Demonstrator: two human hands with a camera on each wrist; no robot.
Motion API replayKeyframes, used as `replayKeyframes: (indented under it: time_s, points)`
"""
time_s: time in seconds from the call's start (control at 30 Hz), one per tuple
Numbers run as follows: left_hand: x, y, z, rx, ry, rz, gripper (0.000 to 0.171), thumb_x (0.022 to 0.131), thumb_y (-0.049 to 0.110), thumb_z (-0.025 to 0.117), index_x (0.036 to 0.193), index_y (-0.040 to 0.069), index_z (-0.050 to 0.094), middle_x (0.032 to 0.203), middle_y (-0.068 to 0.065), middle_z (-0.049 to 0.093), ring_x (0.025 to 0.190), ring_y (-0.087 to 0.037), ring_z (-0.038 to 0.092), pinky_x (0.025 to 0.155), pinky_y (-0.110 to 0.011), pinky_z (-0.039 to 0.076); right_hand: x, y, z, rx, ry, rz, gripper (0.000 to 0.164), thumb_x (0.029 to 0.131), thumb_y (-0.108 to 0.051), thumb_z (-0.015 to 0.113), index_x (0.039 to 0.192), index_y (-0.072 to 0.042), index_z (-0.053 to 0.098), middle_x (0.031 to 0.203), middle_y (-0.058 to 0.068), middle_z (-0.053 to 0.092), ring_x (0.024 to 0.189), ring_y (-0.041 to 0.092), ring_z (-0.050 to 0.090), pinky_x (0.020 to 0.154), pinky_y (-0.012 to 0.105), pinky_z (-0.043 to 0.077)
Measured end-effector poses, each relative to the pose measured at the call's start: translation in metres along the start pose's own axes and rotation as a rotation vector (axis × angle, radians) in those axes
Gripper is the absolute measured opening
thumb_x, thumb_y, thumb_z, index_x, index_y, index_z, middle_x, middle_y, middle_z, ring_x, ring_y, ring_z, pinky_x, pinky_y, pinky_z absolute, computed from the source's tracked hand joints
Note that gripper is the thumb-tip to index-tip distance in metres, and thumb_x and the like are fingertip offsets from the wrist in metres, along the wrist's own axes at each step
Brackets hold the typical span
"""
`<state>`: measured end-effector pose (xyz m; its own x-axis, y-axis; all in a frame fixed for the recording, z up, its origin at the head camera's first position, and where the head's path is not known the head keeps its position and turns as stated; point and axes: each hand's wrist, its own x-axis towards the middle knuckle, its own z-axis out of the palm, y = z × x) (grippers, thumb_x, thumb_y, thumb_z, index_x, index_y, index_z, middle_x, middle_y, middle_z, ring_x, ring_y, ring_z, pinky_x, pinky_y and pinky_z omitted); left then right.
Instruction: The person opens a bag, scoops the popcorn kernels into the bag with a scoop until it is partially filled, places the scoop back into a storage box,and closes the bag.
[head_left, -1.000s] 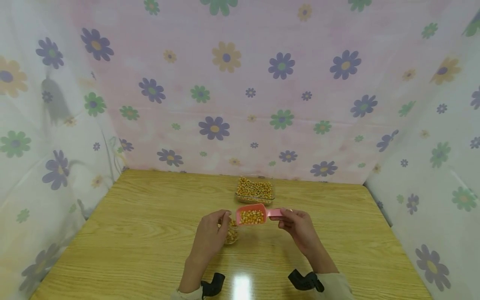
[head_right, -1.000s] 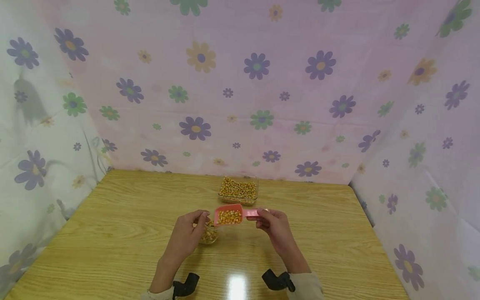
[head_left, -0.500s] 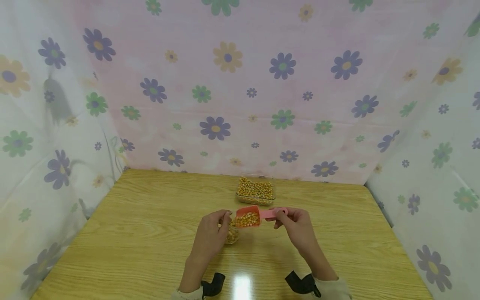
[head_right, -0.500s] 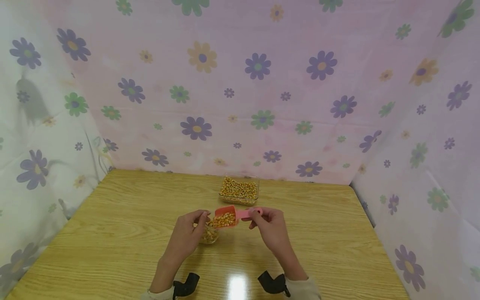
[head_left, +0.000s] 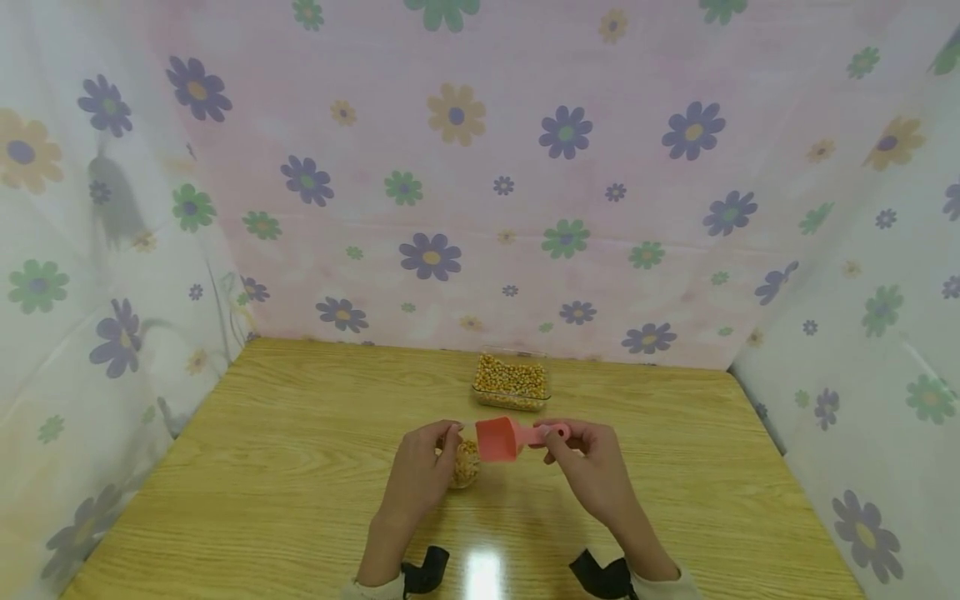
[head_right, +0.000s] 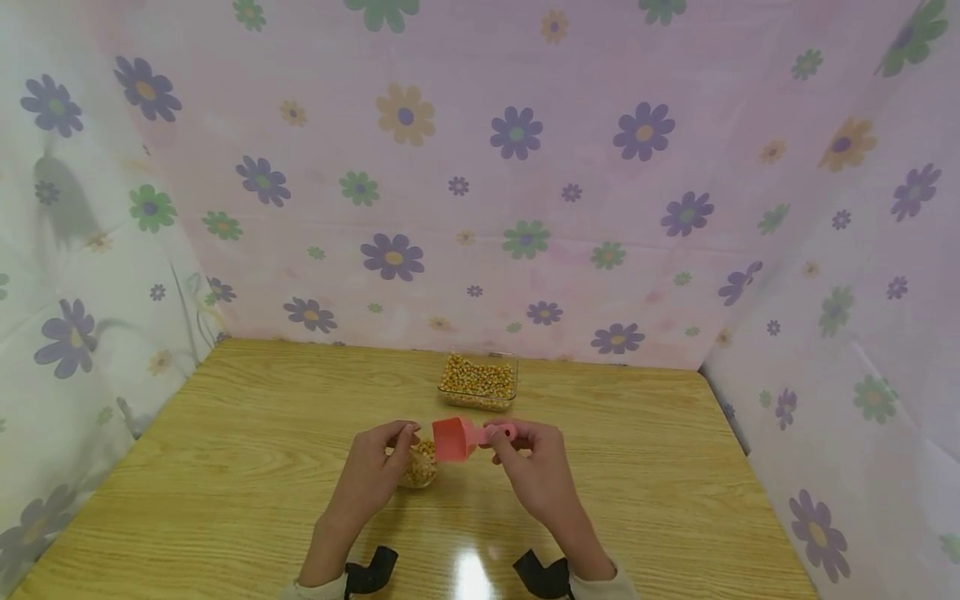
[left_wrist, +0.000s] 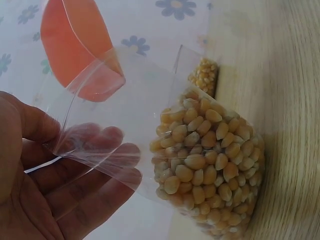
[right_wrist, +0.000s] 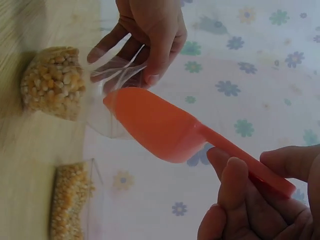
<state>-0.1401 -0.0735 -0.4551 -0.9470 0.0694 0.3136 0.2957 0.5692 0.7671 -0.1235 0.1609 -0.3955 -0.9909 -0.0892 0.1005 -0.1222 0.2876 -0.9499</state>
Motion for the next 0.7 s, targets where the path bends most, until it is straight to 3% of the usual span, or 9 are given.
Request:
replayKeyframes:
  time_s: [0.13, 0.3, 0.37, 0.53, 0.7]
  points:
    - [0.001, -0.002, 0.0, -0.013, 0.003, -0.003, 0.027, 0.107, 0.014, 0.052, 0.109, 0.002, 0.076, 0.089, -0.01, 0.075, 0.08, -0.016, 0.07, 0.071, -0.032, 0.056, -0.005, -0.008, -0.004, -0.073, 0.021, -0.086, 0.016, 0.1, -0.015, 0.066, 0.099, -0.006, 0.079, 0.076, 0.003, 0.071, 0.066, 0.014, 0.061, 0.044, 0.024, 0.031]
    - [0.002, -0.004, -0.002, -0.063, -0.004, -0.029, 0.028, 0.108, 0.013, 0.051, 0.111, 0.0, 0.075, 0.092, -0.013, 0.075, 0.077, -0.016, 0.068, 0.064, -0.025, 0.052, -0.003, -0.013, -0.012, -0.123, 0.068, -0.174, 0.015, 0.1, -0.012, 0.065, 0.095, -0.007, 0.079, 0.079, 0.002, 0.073, 0.068, 0.014, 0.062, 0.043, 0.025, 0.029]
    - [0.002, -0.005, -0.002, -0.073, -0.011, -0.031, 0.029, 0.108, 0.014, 0.05, 0.111, 0.0, 0.075, 0.091, -0.013, 0.075, 0.075, -0.015, 0.067, 0.06, -0.024, 0.05, 0.0, -0.012, -0.016, -0.128, 0.087, -0.189, 0.016, 0.1, -0.012, 0.065, 0.097, -0.005, 0.079, 0.082, 0.003, 0.074, 0.071, 0.014, 0.064, 0.045, 0.026, 0.035]
    - [0.004, -0.007, -0.001, -0.09, -0.027, -0.033, 0.032, 0.109, 0.018, 0.048, 0.111, 0.001, 0.075, 0.091, -0.012, 0.075, 0.073, -0.015, 0.067, 0.053, -0.024, 0.046, 0.012, -0.002, -0.021, -0.131, 0.146, -0.214, 0.017, 0.1, -0.012, 0.065, 0.098, -0.002, 0.079, 0.084, 0.007, 0.076, 0.071, 0.015, 0.064, 0.052, 0.027, 0.043]
    - [0.003, -0.01, 0.0, -0.111, -0.042, -0.045, 0.034, 0.109, 0.021, 0.048, 0.112, 0.001, 0.075, 0.092, -0.011, 0.075, 0.071, -0.013, 0.065, 0.051, -0.025, 0.045, 0.036, 0.018, -0.018, -0.172, 0.187, -0.221, 0.017, 0.1, -0.012, 0.065, 0.095, -0.002, 0.079, 0.082, 0.008, 0.075, 0.069, 0.018, 0.063, 0.046, 0.025, 0.037]
